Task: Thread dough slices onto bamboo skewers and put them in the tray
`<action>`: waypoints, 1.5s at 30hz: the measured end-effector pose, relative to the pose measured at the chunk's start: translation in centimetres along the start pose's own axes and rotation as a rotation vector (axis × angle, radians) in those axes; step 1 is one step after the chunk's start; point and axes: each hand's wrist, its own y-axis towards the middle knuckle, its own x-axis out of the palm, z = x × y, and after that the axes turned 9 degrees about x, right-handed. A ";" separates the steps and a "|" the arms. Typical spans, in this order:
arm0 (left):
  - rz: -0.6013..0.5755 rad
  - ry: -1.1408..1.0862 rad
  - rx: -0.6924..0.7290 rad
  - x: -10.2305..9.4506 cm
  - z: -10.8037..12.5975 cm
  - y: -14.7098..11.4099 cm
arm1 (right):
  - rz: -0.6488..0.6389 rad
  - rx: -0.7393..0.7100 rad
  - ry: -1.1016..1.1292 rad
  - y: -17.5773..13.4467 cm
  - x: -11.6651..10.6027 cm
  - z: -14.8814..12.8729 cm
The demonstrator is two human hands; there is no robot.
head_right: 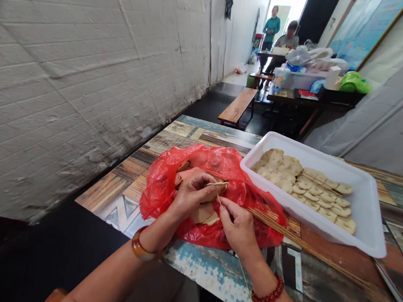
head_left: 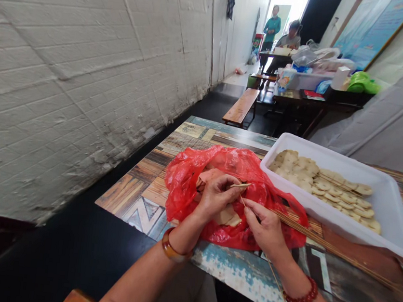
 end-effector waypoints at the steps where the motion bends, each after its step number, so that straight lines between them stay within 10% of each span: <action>1: -0.003 -0.008 -0.006 0.0 0.0 0.0 | 0.006 -0.005 -0.001 0.0 0.0 0.0; 35: 0.104 -0.341 -0.353 -0.5 -0.7 -0.2 | 0.023 -0.033 -0.124 -0.6 -0.3 -0.7; 45: 0.055 -0.284 -0.270 -0.3 -0.6 -0.3 | 0.018 -0.044 -0.114 -0.6 -0.4 -0.8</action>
